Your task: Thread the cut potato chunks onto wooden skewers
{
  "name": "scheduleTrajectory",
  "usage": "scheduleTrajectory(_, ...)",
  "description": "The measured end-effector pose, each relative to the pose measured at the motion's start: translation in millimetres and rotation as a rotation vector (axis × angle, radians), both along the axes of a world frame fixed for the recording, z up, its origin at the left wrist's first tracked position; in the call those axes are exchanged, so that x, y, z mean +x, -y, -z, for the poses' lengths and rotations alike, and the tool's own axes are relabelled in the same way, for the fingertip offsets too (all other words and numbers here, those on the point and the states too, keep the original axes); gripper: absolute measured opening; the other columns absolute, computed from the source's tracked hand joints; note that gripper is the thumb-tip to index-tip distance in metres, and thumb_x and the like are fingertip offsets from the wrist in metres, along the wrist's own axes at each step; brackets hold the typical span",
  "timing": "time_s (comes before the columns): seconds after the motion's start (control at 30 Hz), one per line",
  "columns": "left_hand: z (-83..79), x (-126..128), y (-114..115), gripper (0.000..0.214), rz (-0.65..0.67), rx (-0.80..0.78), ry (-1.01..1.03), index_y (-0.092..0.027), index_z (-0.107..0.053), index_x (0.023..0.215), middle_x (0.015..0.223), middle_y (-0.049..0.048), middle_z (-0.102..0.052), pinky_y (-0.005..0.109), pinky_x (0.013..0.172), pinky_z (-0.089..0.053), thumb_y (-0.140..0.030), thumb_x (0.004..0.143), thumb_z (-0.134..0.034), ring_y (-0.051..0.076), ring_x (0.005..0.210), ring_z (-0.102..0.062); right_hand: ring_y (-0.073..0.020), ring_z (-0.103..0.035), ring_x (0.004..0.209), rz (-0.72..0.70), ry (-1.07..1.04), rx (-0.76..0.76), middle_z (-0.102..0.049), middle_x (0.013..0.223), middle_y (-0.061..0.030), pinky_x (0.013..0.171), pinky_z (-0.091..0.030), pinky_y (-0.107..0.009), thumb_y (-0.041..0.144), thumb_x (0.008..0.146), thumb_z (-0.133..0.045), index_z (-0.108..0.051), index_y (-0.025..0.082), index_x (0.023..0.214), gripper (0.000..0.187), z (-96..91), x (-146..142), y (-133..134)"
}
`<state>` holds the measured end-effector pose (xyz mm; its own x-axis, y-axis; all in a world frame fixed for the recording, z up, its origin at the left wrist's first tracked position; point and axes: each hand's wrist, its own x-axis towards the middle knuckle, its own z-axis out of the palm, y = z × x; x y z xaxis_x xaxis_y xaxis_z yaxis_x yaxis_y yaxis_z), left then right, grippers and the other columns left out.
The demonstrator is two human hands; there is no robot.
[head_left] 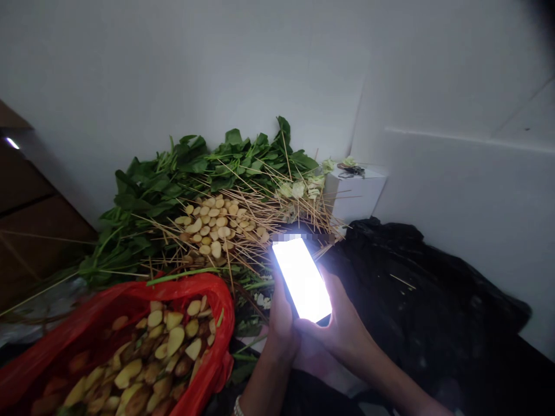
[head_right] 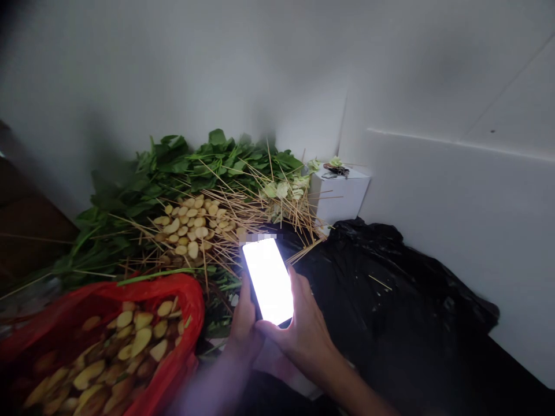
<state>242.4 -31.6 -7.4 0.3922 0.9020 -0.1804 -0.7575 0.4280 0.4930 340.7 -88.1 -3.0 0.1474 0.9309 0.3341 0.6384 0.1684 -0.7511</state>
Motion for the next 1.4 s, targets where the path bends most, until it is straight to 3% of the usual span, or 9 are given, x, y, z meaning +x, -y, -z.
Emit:
scheduleTrajectory(0.17,-3.2,-2,1,0.061,0.063,-0.026,0.044,-0.014,-0.058,0.129,0.119,0.0138,-0.069,0.039,0.101,-0.046,-0.057,0.087,-0.05,0.029,0.115,-0.061,-0.0294,-0.053,0.108,0.06,0.101,0.016,-0.049,0.125,-0.0125,0.085,-0.051,-0.044,0.039,0.072,-0.069,-0.017,0.024,0.149,0.095,4.8,-2,-2)
scheduleTrajectory(0.3,-10.0,-2,3,0.061,0.041,-0.028,0.046,-0.015,-0.055,0.134,0.121,0.0141,-0.068,0.042,0.101,-0.045,-0.056,0.089,-0.046,0.03,0.118,-0.059,-0.0297,-0.055,0.101,0.118,0.197,0.032,-0.051,0.12,-0.0143,0.082,-0.051,-0.046,0.037,0.073,-0.066,-0.016,0.022,0.15,0.093,10.6,-1,-3)
scheduleTrajectory(0.47,-11.8,-2,6,0.063,0.024,-0.019,0.045,-0.018,-0.05,0.138,0.126,0.0138,-0.065,0.045,0.103,-0.043,-0.057,0.09,-0.043,0.032,0.121,-0.056,-0.0301,-0.053,0.106,0.145,0.209,0.059,-0.049,0.122,-0.0152,0.087,-0.049,-0.045,0.036,0.075,-0.064,-0.013,0.02,0.15,0.092,15.9,-2,-2)
scheduleTrajectory(0.63,-8.0,-1,6,0.062,0.029,-0.036,0.057,-0.016,-0.049,0.139,0.128,0.0129,-0.064,0.043,0.108,-0.038,-0.055,0.091,-0.041,0.03,0.125,-0.053,-0.0305,-0.052,0.105,0.176,0.193,0.061,-0.05,0.118,-0.0152,0.087,-0.049,-0.046,0.037,0.075,-0.064,-0.017,0.016,0.149,0.09,13.2,-4,-3)
scheduleTrajectory(0.87,-5.5,4,10,0.058,0.106,0.046,0.14,-0.02,-0.046,0.141,0.138,0.0083,-0.056,0.038,0.11,-0.032,-0.053,0.095,-0.031,0.025,0.131,-0.046,-0.0293,-0.056,0.098,0.25,0.172,0.058,-0.052,0.108,-0.0104,0.08,-0.052,-0.043,0.031,0.07,-0.066,-0.022,0.019,0.147,0.09,10.9,4,2)
scheduleTrajectory(0.97,-4.6,5,11,0.055,0.15,0.066,0.135,-0.02,-0.049,0.138,0.128,0.0089,-0.063,0.035,0.103,-0.039,-0.051,0.095,-0.032,0.022,0.122,-0.053,-0.03,-0.055,0.102,0.29,0.177,0.097,-0.052,0.112,-0.0107,0.083,-0.051,-0.043,0.032,0.068,-0.067,-0.024,0.02,0.146,0.09,13.8,13,4)
scheduleTrajectory(1.1,-3.8,3,8,0.053,0.099,0.044,-0.05,-0.02,-0.054,0.13,0.099,0.0064,-0.068,0.03,0.08,-0.048,-0.055,0.093,-0.038,0.017,0.09,-0.063,-0.0319,-0.055,0.106,0.372,0.219,0.114,-0.052,0.118,-0.0133,0.086,-0.049,-0.045,0.036,0.068,-0.067,-0.026,0.018,0.145,0.089,20.0,37,2)
scheduleTrajectory(1.27,-6.1,1,5,0.052,0.098,0.011,-0.133,-0.019,-0.052,0.13,0.116,0.0129,-0.063,0.035,0.085,-0.047,-0.053,0.093,-0.037,0.023,0.103,-0.062,-0.034,-0.054,0.112,0.501,0.263,-0.012,-0.051,0.126,-0.0174,0.089,-0.048,-0.046,0.04,0.068,-0.065,-0.026,0.014,0.145,0.09,31.2,76,1)
scheduleTrajectory(1.4,-6.1,1,6,0.047,0.107,0.007,-0.138,-0.019,-0.055,0.127,0.116,0.0133,-0.064,0.035,0.083,-0.048,-0.049,0.094,-0.039,0.023,0.1,-0.064,-0.0358,-0.051,0.118,0.537,0.313,-0.099,-0.05,0.131,-0.022,0.093,-0.046,-0.047,0.042,0.07,-0.064,-0.026,0.009,0.145,0.091,44.0,103,2)
